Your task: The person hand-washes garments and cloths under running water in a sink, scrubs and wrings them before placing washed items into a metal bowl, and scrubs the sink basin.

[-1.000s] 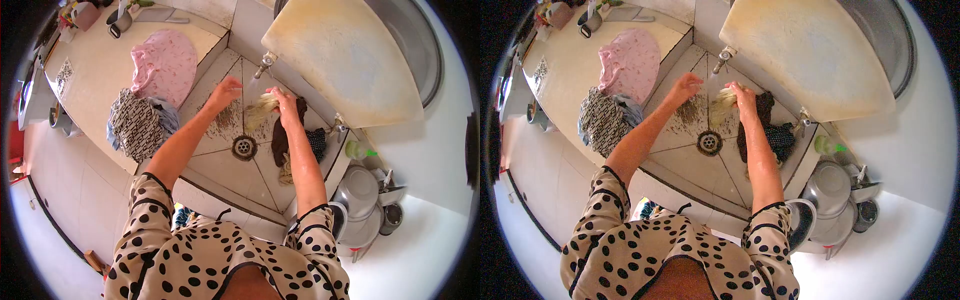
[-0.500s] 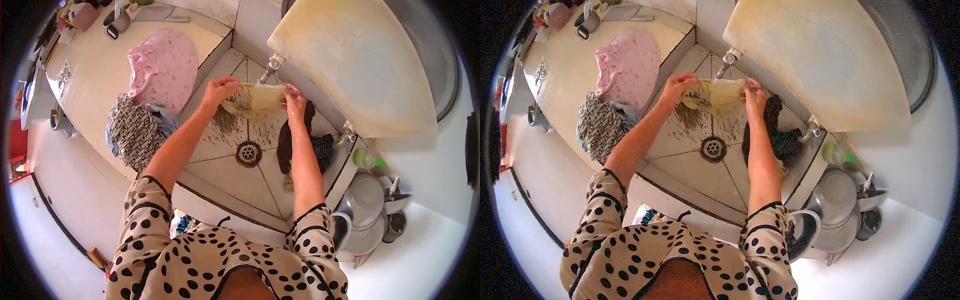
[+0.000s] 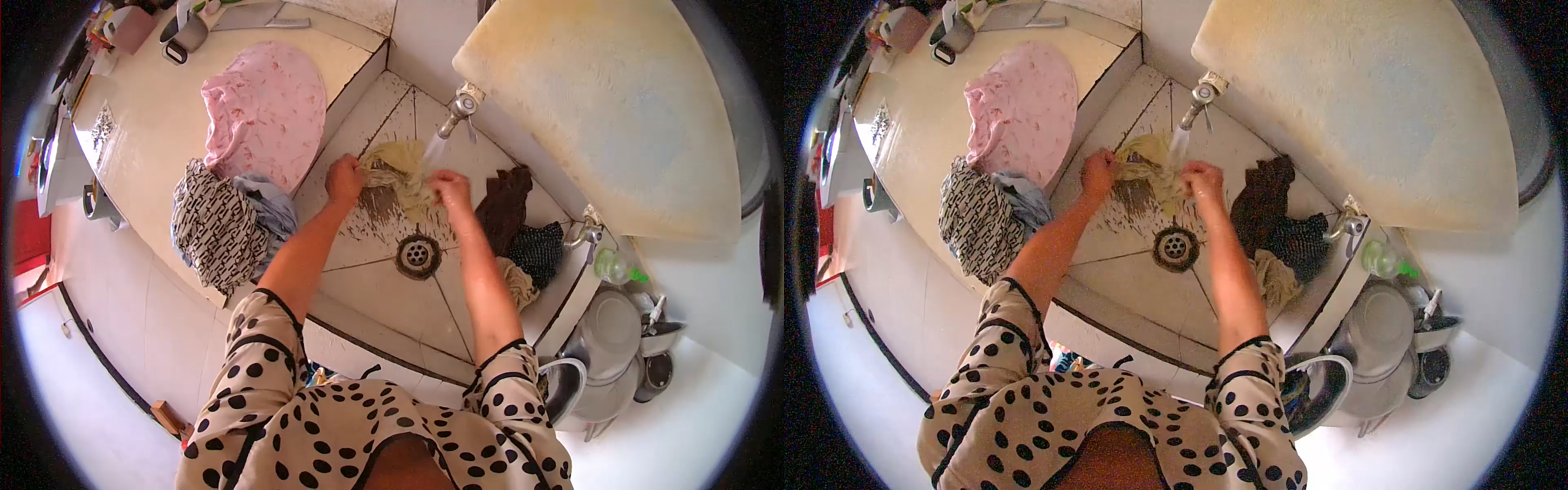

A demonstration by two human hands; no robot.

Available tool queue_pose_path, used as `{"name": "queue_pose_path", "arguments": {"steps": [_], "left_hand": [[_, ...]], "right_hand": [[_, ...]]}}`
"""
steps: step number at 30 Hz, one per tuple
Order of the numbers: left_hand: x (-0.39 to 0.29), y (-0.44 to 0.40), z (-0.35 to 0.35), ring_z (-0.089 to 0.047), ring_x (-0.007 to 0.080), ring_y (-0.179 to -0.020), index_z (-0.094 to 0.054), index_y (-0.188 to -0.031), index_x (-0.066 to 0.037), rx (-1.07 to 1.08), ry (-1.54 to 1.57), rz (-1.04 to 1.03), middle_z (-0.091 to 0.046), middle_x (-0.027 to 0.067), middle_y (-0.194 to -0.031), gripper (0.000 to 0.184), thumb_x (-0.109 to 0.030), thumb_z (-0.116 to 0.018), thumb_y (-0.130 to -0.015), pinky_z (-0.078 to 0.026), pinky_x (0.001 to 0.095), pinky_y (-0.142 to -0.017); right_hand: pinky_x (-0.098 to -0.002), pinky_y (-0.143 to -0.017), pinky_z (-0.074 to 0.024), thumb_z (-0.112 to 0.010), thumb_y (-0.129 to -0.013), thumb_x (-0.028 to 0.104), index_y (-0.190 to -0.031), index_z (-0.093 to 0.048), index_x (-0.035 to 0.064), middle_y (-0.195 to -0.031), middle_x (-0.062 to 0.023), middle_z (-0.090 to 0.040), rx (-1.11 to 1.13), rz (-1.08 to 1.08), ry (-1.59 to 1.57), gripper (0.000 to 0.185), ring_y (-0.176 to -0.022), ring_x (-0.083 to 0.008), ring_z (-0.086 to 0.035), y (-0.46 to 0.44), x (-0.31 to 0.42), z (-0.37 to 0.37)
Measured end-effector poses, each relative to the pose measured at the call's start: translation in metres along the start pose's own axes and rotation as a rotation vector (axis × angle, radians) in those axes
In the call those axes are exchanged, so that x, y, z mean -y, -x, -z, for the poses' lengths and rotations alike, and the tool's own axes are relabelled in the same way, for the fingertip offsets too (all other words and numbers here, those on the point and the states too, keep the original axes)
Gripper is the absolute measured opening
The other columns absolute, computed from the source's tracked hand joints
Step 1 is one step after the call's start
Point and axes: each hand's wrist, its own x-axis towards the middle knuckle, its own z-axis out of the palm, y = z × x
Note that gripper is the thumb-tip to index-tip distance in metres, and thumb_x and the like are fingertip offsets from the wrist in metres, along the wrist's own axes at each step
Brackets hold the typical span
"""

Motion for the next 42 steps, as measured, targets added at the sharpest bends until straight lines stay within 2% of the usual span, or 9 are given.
{"name": "queue_pose_path", "arguments": {"steps": [5, 10, 13, 19, 25, 28, 33, 36, 42], "left_hand": [[-0.006, 0.003, 0.018, -0.059, 0.0273, -0.068, -0.058, -0.093, -0.005, 0.125, 0.442, 0.129, -0.058, 0.0132, -0.071, 0.025, -0.016, -0.071, -0.075, -0.048, 0.0403, -0.064], [0.0, 0.047, 0.002, -0.059, 0.0223, -0.061, -0.056, -0.104, -0.008, 0.028, 0.114, -0.079, -0.057, 0.0096, -0.065, 0.028, -0.018, -0.069, -0.081, -0.046, 0.0366, -0.056], [-0.035, 0.061, -0.008, -0.061, 0.0271, -0.071, -0.053, -0.112, -0.01, 0.056, -0.038, -0.139, -0.061, 0.0147, -0.083, 0.042, -0.011, -0.071, -0.075, -0.049, 0.0392, -0.065], [-0.051, 0.042, -0.012, -0.058, 0.0362, -0.098, -0.036, -0.136, -0.013, 0.677, 0.54, 0.302, -0.056, 0.0196, -0.121, 0.074, -0.012, -0.075, -0.073, -0.048, 0.0467, -0.082], [-0.051, 0.067, -0.016, -0.019, 0.041, -0.136, -0.031, -0.142, -0.009, 0.136, -0.195, -0.344, -0.03, 0.0191, -0.146, 0.083, -0.035, -0.074, -0.076, -0.021, 0.0538, -0.109], [-0.047, 0.069, -0.033, -0.006, 0.0435, -0.14, -0.03, -0.144, -0.006, 0.173, -0.346, -0.413, -0.009, 0.0162, -0.155, 0.086, -0.05, -0.066, -0.078, -0.008, 0.0592, -0.111], [-0.038, 0.069, -0.036, 0.003, 0.0467, -0.14, -0.031, -0.144, -0.004, 0.206, -0.453, -0.468, -0.004, 0.0176, -0.156, 0.081, -0.051, -0.058, -0.083, -0.003, 0.0614, -0.11], [-0.041, 0.069, -0.036, 0.004, 0.0473, -0.14, -0.03, -0.144, -0.004, 0.248, -0.472, -0.442, -0.003, 0.0187, -0.155, 0.08, -0.05, -0.056, -0.085, -0.002, 0.0614, -0.11], [-0.045, 0.07, -0.04, 0.003, 0.0471, -0.14, -0.018, -0.147, -0.001, 0.222, -0.45, -0.429, -0.004, 0.0189, -0.155, 0.093, -0.057, -0.054, -0.083, -0.001, 0.0617, -0.11]], "right_hand": [[-0.0275, -0.054, -0.0469, -0.058, -0.078, -0.002, -0.091, -0.062, 0.0049, -0.073, -0.0027, -0.059, 0.156, 0.197, -0.565, 0.015, -0.063, -0.0128, -0.055, 0.036, 0.057, 0.043], [-0.0319, -0.063, -0.0501, -0.071, -0.074, 0.017, -0.126, -0.055, 0.0113, -0.097, -0.0028, -0.056, -0.205, 0.062, 0.284, 0.055, -0.089, -0.0211, -0.059, -0.004, 0.002, 0.041], [-0.0308, -0.071, -0.0499, -0.07, -0.074, 0.019, -0.123, -0.057, 0.0064, -0.096, -0.005, -0.058, -0.388, 0.614, 0.922, 0.053, -0.09, -0.0211, -0.059, -0.031, -0.052, 0.001], [-0.0403, -0.081, -0.0483, -0.072, -0.075, 0.023, -0.116, -0.061, 0.0018, -0.105, -0.0187, -0.06, 0.09, 0.193, 0.211, 0.048, -0.095, -0.0343, -0.058, -0.013, -0.007, -0.005], [-0.0441, -0.092, -0.0387, -0.068, -0.078, 0.02, -0.118, -0.058, 0.0053, -0.111, -0.0149, -0.056, -0.409, 0.687, 0.925, 0.044, -0.109, -0.0338, -0.049, -0.079, -0.053, -0.011], [-0.042, -0.088, -0.0444, -0.062, -0.08, 0.015, -0.102, -0.063, -0.0002, -0.104, -0.0159, -0.057, -0.007, 0.484, -0.715, 0.027, -0.101, -0.0332, -0.054, -0.082, -0.063, -0.049], [-0.0547, -0.098, -0.0329, -0.063, -0.082, 0.029, -0.114, -0.06, 0.0108, -0.11, -0.0138, -0.055, -0.233, 0.977, 1.041, 0.038, -0.11, -0.0322, -0.048, -0.002, -0.081, -0.045], [-0.0516, -0.097, -0.036, -0.062, -0.083, 0.032, -0.112, -0.06, 0.01, -0.103, -0.0133, -0.058, -0.012, 0.974, 1.183, 0.036, -0.104, -0.033, -0.052, -0.005, -0.104, -0.053], [-0.0484, -0.088, -0.0407, -0.062, -0.083, 0.033, -0.108, -0.059, 0.0095, -0.101, -0.0118, -0.058, -0.2, 0.751, 0.408, 0.034, -0.099, -0.0335, -0.053, -0.073, -0.053, -0.075]]}}
